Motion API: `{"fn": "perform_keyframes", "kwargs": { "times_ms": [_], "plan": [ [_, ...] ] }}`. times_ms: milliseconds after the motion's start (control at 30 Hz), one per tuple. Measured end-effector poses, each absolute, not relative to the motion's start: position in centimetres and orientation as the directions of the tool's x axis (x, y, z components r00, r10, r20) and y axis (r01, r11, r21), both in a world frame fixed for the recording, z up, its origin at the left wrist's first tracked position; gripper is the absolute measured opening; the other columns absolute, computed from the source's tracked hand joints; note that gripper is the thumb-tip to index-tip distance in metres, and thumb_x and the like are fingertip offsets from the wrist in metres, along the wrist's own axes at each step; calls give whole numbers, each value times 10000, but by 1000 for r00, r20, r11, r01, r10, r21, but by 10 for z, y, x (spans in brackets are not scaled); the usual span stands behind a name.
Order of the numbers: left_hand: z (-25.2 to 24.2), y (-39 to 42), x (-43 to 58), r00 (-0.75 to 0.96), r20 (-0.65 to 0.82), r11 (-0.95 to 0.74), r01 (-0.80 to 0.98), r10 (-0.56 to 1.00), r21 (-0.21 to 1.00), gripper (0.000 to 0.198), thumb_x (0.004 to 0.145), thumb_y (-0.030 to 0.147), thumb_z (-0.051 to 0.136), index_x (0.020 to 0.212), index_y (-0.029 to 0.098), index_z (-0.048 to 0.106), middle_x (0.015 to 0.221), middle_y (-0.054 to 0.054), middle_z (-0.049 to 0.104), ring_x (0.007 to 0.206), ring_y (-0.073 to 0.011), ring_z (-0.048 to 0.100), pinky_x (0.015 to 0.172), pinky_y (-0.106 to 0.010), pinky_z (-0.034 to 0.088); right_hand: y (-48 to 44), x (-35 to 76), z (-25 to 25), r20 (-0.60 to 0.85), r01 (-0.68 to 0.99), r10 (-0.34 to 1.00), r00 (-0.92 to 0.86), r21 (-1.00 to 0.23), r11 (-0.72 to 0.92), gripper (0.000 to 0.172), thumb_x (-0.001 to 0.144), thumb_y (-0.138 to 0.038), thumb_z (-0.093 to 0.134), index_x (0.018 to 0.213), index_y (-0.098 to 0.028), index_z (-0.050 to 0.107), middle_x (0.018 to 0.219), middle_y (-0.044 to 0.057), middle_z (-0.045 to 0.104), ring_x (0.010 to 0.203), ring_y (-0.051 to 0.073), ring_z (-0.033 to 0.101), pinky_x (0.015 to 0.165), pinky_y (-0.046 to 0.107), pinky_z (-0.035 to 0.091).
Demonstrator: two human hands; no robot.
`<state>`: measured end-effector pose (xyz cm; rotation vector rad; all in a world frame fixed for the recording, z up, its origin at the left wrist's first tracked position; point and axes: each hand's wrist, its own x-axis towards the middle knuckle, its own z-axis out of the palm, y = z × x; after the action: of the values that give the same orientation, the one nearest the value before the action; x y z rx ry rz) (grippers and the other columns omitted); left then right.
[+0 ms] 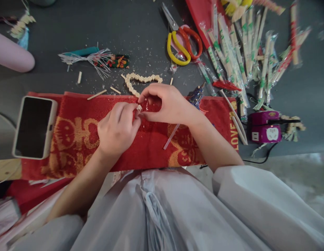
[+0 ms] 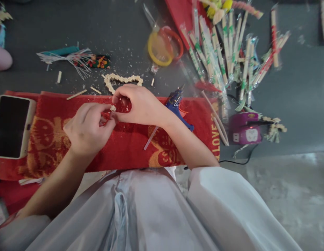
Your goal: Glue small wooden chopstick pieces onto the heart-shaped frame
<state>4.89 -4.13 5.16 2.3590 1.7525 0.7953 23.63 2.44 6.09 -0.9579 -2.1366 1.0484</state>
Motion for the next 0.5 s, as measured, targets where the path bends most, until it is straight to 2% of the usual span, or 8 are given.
{"fn": "perform_keyframes", "kwargs": {
  "times_ms": [200,300,400,500],
  "plan": [
    [52,-42,50,250,410,-376,888,877,264,219,901,202,542,1043,202,708,950,-70,720,721,-162,659,639,-287,487,23,234,59,155,394,804,-575,-808,438,138,755,-264,650,851,-176,606,839,15,610,783,142,525,745,288,405],
    [52,-42,52,248,419,-376,891,873,254,204,907,211,546,1031,208,708,950,-69,722,712,-160,657,638,-291,487,23,232,59,166,400,796,-581,-793,458,112,755,-234,625,852,-183,599,838,13,606,793,146,526,746,288,404],
    [53,-42,53,238,409,-376,876,881,301,187,899,223,575,1035,207,702,957,-68,718,761,-167,672,682,-289,508,22,233,59,171,427,791,-587,-765,482,98,765,-213,598,858,-184,597,839,14,602,804,151,530,753,290,409],
    [58,-41,54,169,356,-325,836,919,442,187,855,201,618,1023,210,700,898,-54,708,815,-177,675,734,-289,530,22,235,60,183,457,780,-599,-721,520,106,782,-211,581,882,-180,601,867,20,600,839,162,545,783,299,420]
  ]
}}
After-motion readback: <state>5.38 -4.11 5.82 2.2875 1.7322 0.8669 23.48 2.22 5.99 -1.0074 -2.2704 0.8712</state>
